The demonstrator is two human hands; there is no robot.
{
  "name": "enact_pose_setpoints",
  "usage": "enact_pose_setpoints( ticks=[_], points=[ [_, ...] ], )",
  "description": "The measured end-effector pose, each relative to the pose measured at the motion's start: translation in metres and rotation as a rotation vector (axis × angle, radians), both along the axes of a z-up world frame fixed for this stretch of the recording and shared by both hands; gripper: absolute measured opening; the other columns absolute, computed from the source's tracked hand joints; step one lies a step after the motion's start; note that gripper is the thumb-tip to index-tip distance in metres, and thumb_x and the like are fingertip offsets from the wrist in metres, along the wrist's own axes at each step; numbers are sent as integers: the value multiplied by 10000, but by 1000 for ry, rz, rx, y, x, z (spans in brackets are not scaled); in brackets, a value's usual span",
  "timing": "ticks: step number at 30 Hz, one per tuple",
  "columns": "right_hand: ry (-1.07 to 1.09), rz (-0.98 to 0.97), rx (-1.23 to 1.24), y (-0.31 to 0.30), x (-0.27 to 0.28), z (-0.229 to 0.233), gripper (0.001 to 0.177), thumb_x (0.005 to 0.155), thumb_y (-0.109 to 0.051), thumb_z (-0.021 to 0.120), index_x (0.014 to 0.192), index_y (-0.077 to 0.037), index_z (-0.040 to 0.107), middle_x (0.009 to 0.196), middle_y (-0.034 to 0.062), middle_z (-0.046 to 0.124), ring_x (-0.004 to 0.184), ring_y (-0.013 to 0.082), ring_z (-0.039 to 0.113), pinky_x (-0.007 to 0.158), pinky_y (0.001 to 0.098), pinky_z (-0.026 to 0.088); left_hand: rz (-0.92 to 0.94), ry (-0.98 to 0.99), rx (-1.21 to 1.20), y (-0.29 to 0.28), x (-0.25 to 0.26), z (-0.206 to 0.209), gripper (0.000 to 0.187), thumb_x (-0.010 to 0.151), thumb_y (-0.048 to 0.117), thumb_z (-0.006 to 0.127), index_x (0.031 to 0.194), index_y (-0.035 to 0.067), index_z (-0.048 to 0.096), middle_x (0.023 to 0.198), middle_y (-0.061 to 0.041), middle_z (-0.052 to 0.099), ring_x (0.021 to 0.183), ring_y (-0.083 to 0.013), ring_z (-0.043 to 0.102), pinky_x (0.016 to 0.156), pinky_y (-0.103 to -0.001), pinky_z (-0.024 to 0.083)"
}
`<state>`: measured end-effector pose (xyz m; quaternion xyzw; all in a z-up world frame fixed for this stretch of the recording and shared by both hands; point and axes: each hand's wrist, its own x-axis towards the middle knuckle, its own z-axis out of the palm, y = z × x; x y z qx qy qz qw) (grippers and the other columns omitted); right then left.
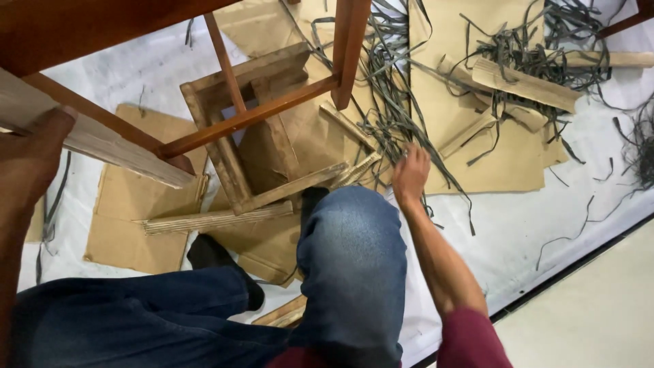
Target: Wrapping the legs of a wooden chair with protective cardboard and securing them with plastic strips.
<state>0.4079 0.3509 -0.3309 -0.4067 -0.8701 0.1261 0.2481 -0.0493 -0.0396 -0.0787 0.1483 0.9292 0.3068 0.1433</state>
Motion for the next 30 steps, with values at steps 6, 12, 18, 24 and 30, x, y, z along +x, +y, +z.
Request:
enact_pose_setpoints(
  ticks=[6, 12, 18, 24, 30],
  points=[
    [-321, -13, -22, 41, 3, -34, 181, 898, -122, 689, 1067, -59, 703, 1103, 173, 688, 1082, 382, 585, 915, 503, 445, 40, -11, 88, 23, 25, 39, 371, 1047, 231, 629, 1294, -45, 606, 1201, -235, 666, 1027, -290, 690, 928, -369, 544],
    [18, -54, -500, 74, 26, -20, 83, 984, -136, 689, 1020, -61, 684, 1016, 160, 740, 938, 289, 708, 863, 411, 561, -159, 127, 246, 16, 42, 62, 366, 1057, 122, 696, 1308, -121, 586, 1217, -293, 668, 1097, -351, 722, 977, -386, 593],
    [501, 146, -1170, 79, -4, 162, 44, 1034, -97, 619, 1052, -57, 612, 949, 85, 698, 829, 154, 687, 783, 281, 581, -209, 359, 145, -20, -4, -3, 871, 994, 300, 799, 1533, -177, 309, 1463, -356, 525, 1365, -425, 560, 1190, -477, 445],
    [419, 411, -1264, 20, -94, 287, 72, 1087, -126, 612, 1080, -55, 624, 764, 4, 527, 620, 69, 434, 541, 214, 333, -98, 419, 76, -18, -29, -59, 1223, 957, 576, 827, 1594, -209, 140, 1647, -436, 237, 1544, -529, 250, 1294, -506, 197],
    [-80, 657, -842, -79, -243, 294, 124, 980, -145, 608, 992, -25, 637, 733, 61, 680, 581, 132, 614, 526, 299, 476, -60, 537, -28, 9, -13, -34, 1060, 906, 512, 797, 1557, -134, 265, 1573, -391, 286, 1462, -544, 288, 1240, -550, 250]
  ],
)
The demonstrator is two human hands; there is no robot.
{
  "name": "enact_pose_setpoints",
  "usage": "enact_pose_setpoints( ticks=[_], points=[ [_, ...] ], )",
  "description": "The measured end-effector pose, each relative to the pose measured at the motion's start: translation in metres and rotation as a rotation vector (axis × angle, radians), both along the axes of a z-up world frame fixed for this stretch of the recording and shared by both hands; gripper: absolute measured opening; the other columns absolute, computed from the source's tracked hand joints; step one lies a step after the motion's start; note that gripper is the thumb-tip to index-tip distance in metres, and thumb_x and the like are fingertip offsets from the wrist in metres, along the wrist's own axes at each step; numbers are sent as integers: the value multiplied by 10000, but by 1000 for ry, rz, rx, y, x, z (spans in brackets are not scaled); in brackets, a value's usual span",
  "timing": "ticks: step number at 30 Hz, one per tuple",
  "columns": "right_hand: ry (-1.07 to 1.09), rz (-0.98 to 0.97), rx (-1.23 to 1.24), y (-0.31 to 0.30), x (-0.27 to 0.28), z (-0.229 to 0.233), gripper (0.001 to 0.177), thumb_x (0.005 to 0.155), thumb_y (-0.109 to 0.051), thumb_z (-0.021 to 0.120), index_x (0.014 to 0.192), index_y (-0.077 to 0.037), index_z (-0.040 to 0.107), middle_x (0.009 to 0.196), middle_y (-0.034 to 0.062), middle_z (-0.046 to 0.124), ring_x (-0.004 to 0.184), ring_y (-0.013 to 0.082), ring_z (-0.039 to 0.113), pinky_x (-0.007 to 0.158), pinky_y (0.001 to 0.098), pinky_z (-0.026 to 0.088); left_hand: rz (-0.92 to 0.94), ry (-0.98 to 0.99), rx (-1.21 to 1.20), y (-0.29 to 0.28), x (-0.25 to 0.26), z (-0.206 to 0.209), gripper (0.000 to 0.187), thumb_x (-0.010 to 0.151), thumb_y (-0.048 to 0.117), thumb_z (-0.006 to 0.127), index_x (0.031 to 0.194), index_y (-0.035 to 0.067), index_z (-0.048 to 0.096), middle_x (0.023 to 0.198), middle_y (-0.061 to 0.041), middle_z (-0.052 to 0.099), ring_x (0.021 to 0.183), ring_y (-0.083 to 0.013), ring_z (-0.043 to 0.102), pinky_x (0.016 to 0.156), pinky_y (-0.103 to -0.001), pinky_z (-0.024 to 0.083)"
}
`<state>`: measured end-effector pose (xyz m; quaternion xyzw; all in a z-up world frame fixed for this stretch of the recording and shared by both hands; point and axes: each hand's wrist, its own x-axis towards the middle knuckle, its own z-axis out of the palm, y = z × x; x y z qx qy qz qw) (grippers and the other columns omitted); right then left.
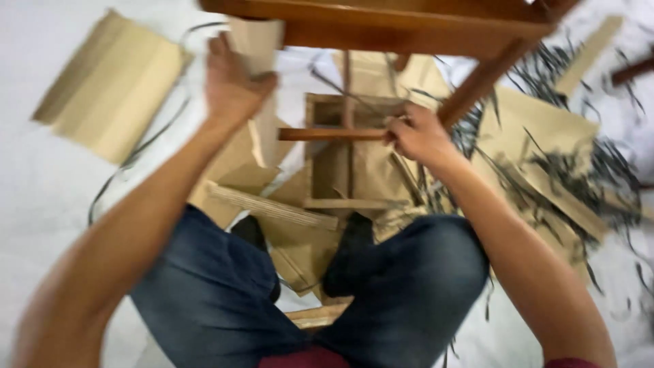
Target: Wrapping the legs of a wooden chair with protective cardboard and securing them with plastic strips.
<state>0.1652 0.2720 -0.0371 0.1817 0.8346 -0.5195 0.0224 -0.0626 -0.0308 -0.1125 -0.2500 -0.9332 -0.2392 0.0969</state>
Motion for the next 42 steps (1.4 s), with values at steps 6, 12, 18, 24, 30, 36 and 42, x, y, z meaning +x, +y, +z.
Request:
enact_pose_setpoints(
  ticks=[6, 12, 18, 24, 30, 36, 42],
  points=[
    [99, -15, 182, -53, -103, -33, 189, 997, -183, 622, 997, 5, 645, 824, 115, 778, 626, 195, 734, 575, 326, 569, 72, -204, 252, 11, 51, 74, 852, 776, 325, 839, 1366, -94, 389, 1313, -299, 470, 1201, -442, 495, 973, -528, 502],
    [446, -211, -146, -130, -153, -14, 221, 892, -101, 656, 1085, -7, 604, 882, 87, 743, 636, 170, 737, 468, 340, 589, -30, 9, 370, 5, 49, 68, 860, 774, 287, 898, 1391, -56, 406, 1263, -239, 514, 1173, -442, 499, 944, -533, 489],
    [418, -235, -43, -138, -153, -20, 129, 939, -83, 610, 966, 24, 676, 740, 116, 700, 533, 200, 650, 489, 354, 509, -33, -69, 475, 6, 54, 84, 803, 769, 276, 900, 1377, -10, 460, 1214, -212, 535, 1145, -395, 538, 936, -492, 487],
    [439, -219, -246, -142, -142, -10, 181, 988, -134, 556, 985, 22, 648, 825, 116, 678, 601, 182, 638, 533, 352, 519, -67, -4, 581, 7, 54, 100, 842, 783, 284, 914, 1399, -37, 439, 1194, -192, 547, 1126, -374, 554, 951, -472, 479],
    [625, 100, -407, -139, -129, -10, 339, 1026, -219, 635, 1169, 83, 580, 1072, 131, 629, 873, 217, 606, 730, 366, 491, -77, 8, 558, 8, 50, 88, 811, 775, 209, 879, 1406, -33, 429, 1185, -199, 537, 1117, -389, 544, 954, -480, 476],
    [408, 21, -254, -155, -134, 14, 469, 920, -375, 768, 1171, 6, 662, 923, 56, 706, 735, 128, 632, 626, 281, 521, -91, -9, 550, 6, 51, 96, 758, 747, 102, 792, 1396, -32, 423, 1166, -229, 523, 1100, -424, 527, 937, -508, 462],
    [233, -19, -180, -151, -137, 27, 424, 894, -419, 787, 997, -10, 733, 761, 45, 688, 594, 119, 584, 552, 292, 484, -65, -263, 706, 1, 43, 91, 652, 802, 157, 723, 1351, -22, 420, 1166, -185, 578, 1007, -309, 629, 844, -435, 551]
  ],
)
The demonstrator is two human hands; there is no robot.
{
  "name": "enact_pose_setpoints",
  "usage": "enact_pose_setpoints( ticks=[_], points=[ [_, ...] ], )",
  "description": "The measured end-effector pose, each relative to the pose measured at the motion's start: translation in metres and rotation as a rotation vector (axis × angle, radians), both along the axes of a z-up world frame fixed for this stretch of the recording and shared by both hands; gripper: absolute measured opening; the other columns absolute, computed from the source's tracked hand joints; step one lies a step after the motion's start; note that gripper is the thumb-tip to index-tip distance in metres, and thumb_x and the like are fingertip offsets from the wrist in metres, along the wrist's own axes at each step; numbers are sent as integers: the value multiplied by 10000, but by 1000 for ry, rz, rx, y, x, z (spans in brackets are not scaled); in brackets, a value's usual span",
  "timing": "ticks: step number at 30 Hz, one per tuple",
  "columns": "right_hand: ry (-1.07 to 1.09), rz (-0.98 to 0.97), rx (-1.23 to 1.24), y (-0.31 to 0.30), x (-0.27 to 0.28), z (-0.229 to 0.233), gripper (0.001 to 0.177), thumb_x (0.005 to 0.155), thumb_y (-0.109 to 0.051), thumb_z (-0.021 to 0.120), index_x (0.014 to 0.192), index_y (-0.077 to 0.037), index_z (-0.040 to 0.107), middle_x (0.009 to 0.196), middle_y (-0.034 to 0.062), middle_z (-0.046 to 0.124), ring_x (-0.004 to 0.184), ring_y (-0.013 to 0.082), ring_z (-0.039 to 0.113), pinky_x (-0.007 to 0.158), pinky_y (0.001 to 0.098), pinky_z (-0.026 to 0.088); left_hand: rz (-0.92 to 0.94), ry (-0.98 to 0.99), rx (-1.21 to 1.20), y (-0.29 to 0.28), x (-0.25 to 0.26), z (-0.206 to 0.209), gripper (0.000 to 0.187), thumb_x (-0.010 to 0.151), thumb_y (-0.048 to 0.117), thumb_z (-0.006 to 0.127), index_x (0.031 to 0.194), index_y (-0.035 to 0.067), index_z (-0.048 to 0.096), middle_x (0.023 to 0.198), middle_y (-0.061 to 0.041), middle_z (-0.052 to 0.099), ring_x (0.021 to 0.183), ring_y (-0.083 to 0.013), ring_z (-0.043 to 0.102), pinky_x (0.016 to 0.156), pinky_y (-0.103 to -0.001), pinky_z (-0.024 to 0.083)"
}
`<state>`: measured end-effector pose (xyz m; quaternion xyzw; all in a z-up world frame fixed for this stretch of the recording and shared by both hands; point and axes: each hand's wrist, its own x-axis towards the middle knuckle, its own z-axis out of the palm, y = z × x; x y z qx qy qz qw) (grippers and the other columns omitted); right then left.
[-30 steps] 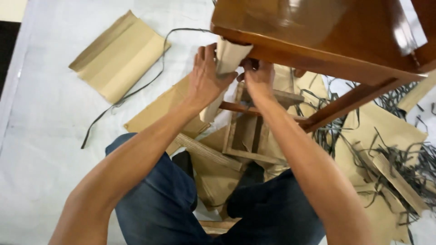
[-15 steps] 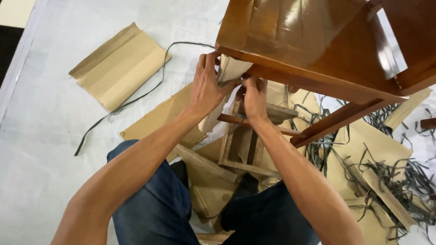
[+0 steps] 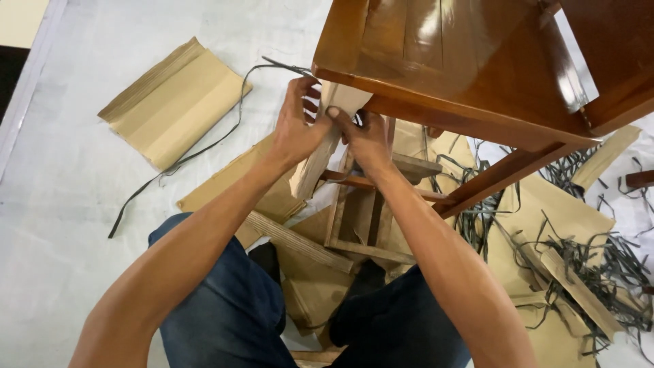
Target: Wrapping the legs of a wooden chair with protective cardboard and securing them with plastic strips.
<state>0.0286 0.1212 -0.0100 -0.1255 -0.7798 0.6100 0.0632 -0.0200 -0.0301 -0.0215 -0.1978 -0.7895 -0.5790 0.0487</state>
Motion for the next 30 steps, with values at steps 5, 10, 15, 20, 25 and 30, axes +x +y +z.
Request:
enact_pose_setpoints(
  ticks=[5, 10, 15, 20, 25, 30],
  points=[
    [45, 25, 42, 1, 1, -1, 436, 932, -405, 795, 943, 26, 728, 747, 69, 665, 596, 121, 580, 553, 288, 480, 55, -249, 193, 2, -17, -23, 480, 885, 216, 604, 1293, -31, 547, 1145, -166, 680, 987, -221, 681, 848, -355, 574],
    [176, 69, -37, -3, 3, 10, 424, 887, -366, 774, 1083, -5, 668, 856, 48, 701, 601, 107, 592, 500, 293, 489, 2, -605, 351, -2, -31, -2, 523, 1015, 424, 436, 1222, -3, 654, 1043, -146, 689, 853, -201, 657, 769, -335, 571],
    [108, 69, -37, 2, 0, 0, 435, 917, -372, 784, 1091, 11, 673, 863, 68, 684, 613, 118, 583, 525, 291, 495, -20, -531, 300, 9, -44, -23, 431, 1032, 375, 509, 1171, 15, 701, 960, -87, 718, 781, -140, 614, 682, -312, 522],
    [97, 78, -1, 2, 0, 1, 460, 901, -390, 769, 1141, -14, 658, 869, 54, 685, 625, 110, 598, 525, 290, 512, 4, -357, 331, 17, -52, -41, 297, 1034, 249, 601, 1031, -15, 737, 811, -63, 707, 664, -113, 576, 584, -303, 486],
    [-75, 1, 55, -3, 2, 4, 606, 877, -481, 763, 1186, 35, 684, 991, 142, 715, 740, 224, 631, 662, 371, 564, 196, -315, 153, 12, -27, -5, 329, 1035, 239, 661, 890, -54, 706, 714, -100, 682, 608, -137, 585, 563, -321, 476],
    [121, -49, 288, 1, 7, -6, 1054, 838, -676, 758, 1495, 57, 381, 1454, 267, 459, 1386, 403, 420, 1154, 494, 342, 227, -213, 162, 9, -26, -15, 274, 1004, 243, 665, 947, -8, 759, 749, -90, 735, 610, -141, 636, 564, -318, 504]
  ],
)
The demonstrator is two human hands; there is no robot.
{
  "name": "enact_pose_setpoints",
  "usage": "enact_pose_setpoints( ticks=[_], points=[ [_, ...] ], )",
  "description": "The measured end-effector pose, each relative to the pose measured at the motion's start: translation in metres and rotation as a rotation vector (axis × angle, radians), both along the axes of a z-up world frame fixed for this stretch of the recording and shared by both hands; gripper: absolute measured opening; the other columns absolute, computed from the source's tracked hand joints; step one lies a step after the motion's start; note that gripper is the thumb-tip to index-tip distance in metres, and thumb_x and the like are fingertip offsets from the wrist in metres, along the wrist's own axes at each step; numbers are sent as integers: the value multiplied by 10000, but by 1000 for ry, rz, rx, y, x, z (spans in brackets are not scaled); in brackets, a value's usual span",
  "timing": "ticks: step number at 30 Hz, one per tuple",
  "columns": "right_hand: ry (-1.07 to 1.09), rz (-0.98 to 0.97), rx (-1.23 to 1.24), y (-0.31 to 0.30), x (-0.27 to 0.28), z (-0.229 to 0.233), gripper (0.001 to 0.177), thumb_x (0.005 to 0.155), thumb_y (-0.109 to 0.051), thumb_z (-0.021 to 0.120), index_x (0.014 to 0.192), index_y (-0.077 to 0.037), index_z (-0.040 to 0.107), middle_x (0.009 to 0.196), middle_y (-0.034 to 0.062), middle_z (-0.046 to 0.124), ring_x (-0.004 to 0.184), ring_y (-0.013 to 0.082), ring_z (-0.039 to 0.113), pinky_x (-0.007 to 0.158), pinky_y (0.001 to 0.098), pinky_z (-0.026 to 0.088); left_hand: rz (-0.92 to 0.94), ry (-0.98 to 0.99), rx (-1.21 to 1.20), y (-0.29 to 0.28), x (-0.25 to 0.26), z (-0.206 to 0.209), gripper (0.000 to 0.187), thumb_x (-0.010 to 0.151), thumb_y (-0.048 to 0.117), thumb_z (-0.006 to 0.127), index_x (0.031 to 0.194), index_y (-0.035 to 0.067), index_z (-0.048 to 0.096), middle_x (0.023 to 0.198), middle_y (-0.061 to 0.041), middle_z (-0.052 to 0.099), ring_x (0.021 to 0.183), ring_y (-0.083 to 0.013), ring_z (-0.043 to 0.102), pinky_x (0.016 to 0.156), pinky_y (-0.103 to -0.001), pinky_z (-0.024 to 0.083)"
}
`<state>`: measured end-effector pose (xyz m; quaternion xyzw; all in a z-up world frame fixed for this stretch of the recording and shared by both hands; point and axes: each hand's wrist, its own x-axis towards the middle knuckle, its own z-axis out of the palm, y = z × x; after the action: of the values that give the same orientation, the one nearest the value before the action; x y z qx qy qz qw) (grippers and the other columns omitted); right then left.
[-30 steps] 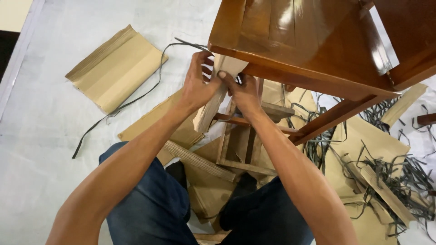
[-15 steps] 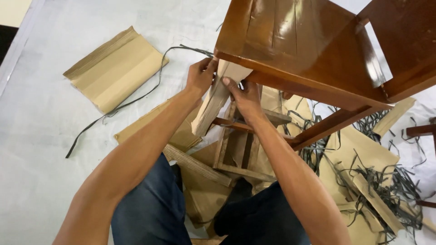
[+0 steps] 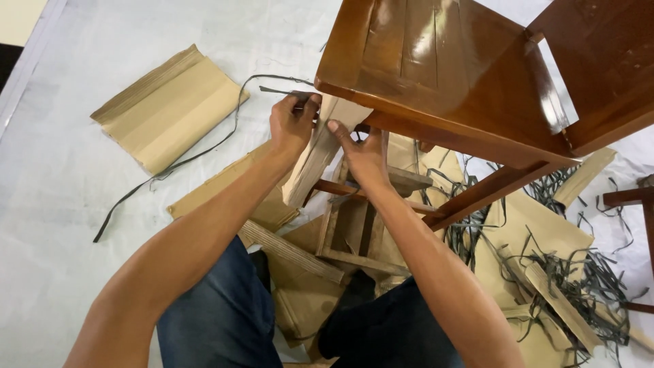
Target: Wrapping the legs of a wooden chair with protective cardboard and securing them with plastic strips.
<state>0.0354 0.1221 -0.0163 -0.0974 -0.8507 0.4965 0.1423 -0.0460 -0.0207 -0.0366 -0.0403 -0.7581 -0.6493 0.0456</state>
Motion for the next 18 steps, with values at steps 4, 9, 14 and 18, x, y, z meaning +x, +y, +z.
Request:
enact_pose_setpoints(
  ticks=[4, 9, 14, 18],
  points=[
    [-125, -19, 20, 9, -9, -16, 1194, 785, -760, 730, 1530, 74, 311, 1533, 301, 380, 1466, 438, 346, 1200, 505, 304, -8, 12, 44, -3, 7, 7, 260, 994, 245, 669, 986, 11, 781, 792, -83, 767, 635, -140, 676, 578, -309, 537],
    [-226, -5, 20, 8, -6, -1, 1176, 746, -792, 690, 1501, 53, 375, 1499, 281, 442, 1438, 419, 406, 1192, 493, 328, -9, 34, 25, -8, 17, 17, 248, 987, 241, 679, 1000, 20, 790, 826, -80, 783, 685, -145, 739, 618, -290, 578],
    [-210, -33, 122, 8, -4, 1, 1118, 781, -789, 693, 1436, 80, 438, 1416, 298, 491, 1363, 435, 460, 1126, 511, 380, -27, 91, -7, -13, 24, 23, 230, 987, 229, 679, 1026, 27, 781, 847, -78, 789, 698, -150, 759, 627, -290, 582],
    [-201, -56, 152, 3, 0, 9, 1041, 752, -796, 672, 1326, 64, 545, 1234, 248, 616, 1141, 376, 642, 985, 484, 513, -48, 134, -33, -17, 30, 24, 194, 983, 200, 691, 1024, 24, 762, 855, -80, 786, 727, -156, 758, 638, -295, 568]
  ],
)
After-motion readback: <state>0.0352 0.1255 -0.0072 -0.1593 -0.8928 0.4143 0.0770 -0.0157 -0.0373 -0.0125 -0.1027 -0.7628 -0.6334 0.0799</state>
